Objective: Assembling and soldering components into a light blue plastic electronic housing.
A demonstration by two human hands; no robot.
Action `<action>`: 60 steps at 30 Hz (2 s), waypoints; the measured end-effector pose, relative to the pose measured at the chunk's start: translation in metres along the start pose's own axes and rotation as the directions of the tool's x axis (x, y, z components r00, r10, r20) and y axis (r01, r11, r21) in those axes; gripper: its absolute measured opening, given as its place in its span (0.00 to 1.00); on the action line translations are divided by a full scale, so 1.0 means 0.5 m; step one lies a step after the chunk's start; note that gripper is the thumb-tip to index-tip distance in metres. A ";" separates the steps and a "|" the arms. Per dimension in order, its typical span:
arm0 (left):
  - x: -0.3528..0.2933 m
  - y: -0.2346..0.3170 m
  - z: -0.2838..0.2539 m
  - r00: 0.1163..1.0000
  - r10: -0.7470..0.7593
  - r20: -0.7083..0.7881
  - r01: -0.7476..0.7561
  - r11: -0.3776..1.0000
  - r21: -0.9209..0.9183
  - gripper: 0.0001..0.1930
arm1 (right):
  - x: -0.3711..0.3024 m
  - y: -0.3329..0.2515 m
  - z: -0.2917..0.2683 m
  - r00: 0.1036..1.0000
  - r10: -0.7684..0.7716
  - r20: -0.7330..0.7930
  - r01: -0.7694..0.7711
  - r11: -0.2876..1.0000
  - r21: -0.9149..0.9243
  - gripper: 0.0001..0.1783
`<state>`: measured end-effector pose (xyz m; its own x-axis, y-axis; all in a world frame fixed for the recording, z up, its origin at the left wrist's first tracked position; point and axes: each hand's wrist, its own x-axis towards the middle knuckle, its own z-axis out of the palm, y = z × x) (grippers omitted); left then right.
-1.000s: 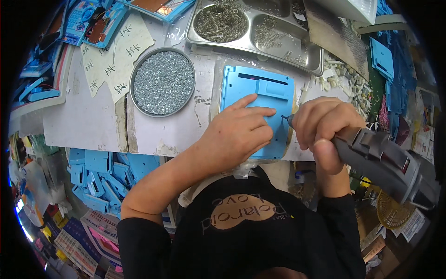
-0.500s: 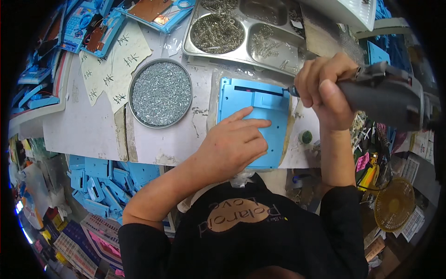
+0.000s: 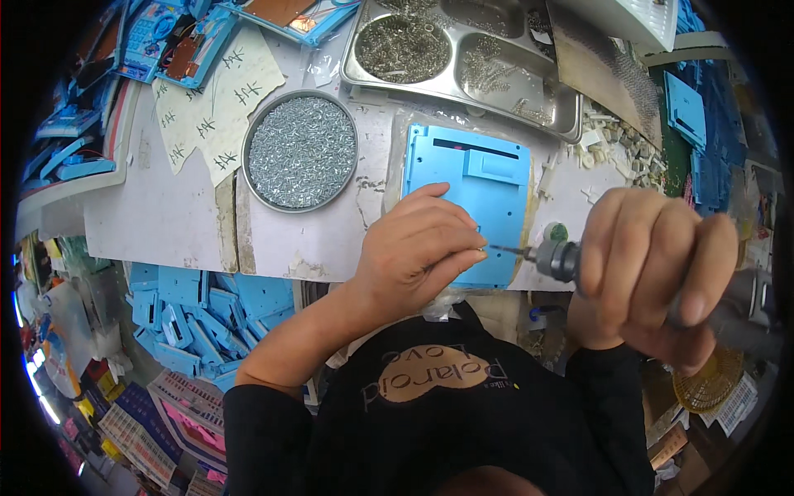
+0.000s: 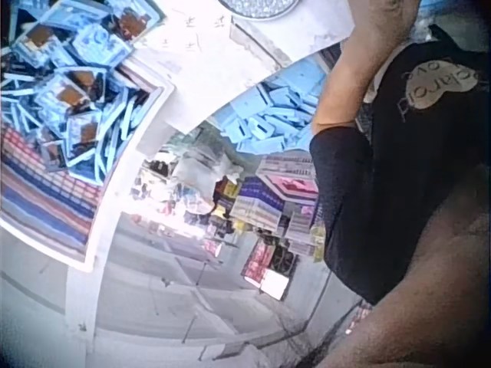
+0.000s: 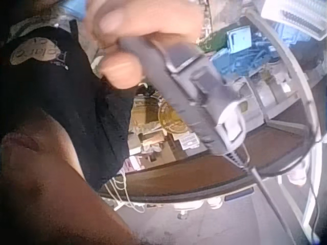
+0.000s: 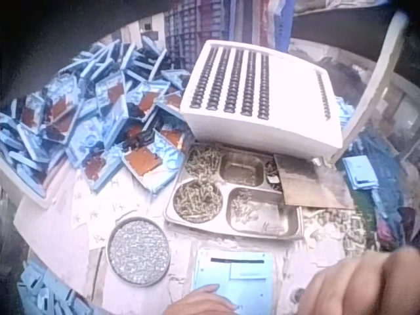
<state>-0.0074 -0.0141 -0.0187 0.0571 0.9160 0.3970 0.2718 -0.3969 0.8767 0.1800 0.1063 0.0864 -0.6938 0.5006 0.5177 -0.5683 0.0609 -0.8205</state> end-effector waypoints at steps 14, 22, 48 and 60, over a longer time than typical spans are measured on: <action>-0.030 0.001 -0.011 0.991 0.071 -0.111 -0.078 0.995 -0.064 0.10 | 0.003 0.016 0.069 0.996 0.017 -0.092 -0.010 0.997 0.078 0.14; -0.053 0.004 -0.089 0.964 -0.125 -0.236 0.131 0.991 0.009 0.10 | 0.051 0.039 0.043 0.993 -0.026 -0.117 0.014 0.994 -0.109 0.10; -0.041 -0.021 -0.041 0.996 0.089 -0.001 -0.079 0.890 0.448 0.11 | 0.127 0.189 0.033 0.960 0.116 -0.257 -0.154 0.979 -0.134 0.12; -0.042 -0.036 -0.029 0.985 0.079 -0.151 -0.031 0.954 0.298 0.09 | 0.106 0.188 0.055 0.965 0.169 -0.200 -0.221 0.935 -0.277 0.12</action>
<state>-0.0276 -0.0271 -0.0391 -0.0667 0.8625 0.5017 0.5434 -0.3903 0.7432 0.0775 0.1149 0.0435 -0.6770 0.6662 0.3128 -0.2557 0.1857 -0.9488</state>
